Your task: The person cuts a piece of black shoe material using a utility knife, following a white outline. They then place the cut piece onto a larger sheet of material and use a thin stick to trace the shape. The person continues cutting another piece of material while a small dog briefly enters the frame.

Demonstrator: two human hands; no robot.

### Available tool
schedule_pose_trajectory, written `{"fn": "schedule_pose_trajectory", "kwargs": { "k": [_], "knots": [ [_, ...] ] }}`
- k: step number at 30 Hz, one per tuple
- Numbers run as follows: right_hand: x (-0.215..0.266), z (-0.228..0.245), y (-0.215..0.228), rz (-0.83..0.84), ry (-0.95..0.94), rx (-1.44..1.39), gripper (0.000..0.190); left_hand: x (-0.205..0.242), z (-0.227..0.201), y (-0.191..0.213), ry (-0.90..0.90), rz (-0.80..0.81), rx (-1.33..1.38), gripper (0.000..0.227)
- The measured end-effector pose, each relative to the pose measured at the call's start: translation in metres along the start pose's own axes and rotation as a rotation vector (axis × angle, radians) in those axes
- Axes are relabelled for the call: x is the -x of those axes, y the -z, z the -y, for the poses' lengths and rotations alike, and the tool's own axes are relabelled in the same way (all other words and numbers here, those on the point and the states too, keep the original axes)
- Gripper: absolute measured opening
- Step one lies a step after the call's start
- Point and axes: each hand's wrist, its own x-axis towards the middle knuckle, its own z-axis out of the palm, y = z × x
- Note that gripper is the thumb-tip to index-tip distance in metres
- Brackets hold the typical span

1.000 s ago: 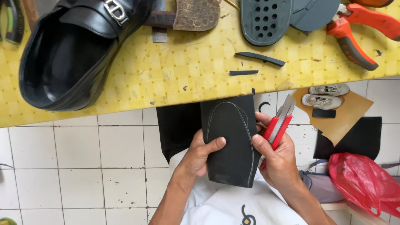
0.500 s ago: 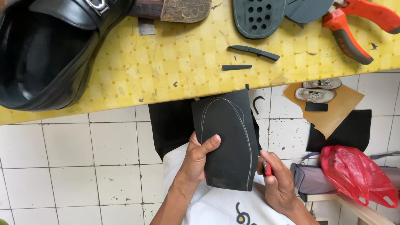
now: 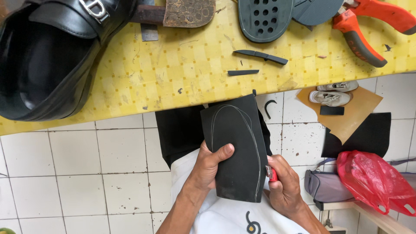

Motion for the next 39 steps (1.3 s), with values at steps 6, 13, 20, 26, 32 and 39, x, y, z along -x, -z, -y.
{"fn": "schedule_pose_trajectory", "kwargs": {
  "k": [6, 13, 20, 26, 32, 39],
  "knots": [
    [-0.007, 0.001, 0.004, -0.001, 0.001, 0.02, 0.054, -0.002, -0.003, -0.006, -0.01, -0.003, -0.024, 0.063],
    [-0.008, 0.005, 0.006, -0.011, -0.002, 0.063, 0.054, -0.002, 0.001, -0.003, -0.027, -0.031, -0.031, 0.064],
    [-0.007, 0.005, 0.008, -0.017, -0.01, 0.067, 0.054, -0.001, 0.001, -0.007, -0.014, -0.029, -0.032, 0.063],
    [-0.008, 0.0, 0.007, -0.029, -0.018, 0.072, 0.056, -0.003, 0.002, -0.005, -0.025, 0.012, -0.03, 0.063],
    [-0.015, 0.001, 0.006, -0.04, 0.025, 0.087, 0.055, -0.002, 0.001, -0.005, -0.033, 0.037, -0.063, 0.061],
    [-0.014, -0.003, 0.007, -0.034, -0.009, 0.078, 0.057, -0.006, 0.005, -0.001, -0.038, 0.014, -0.064, 0.063]
  ]
}}
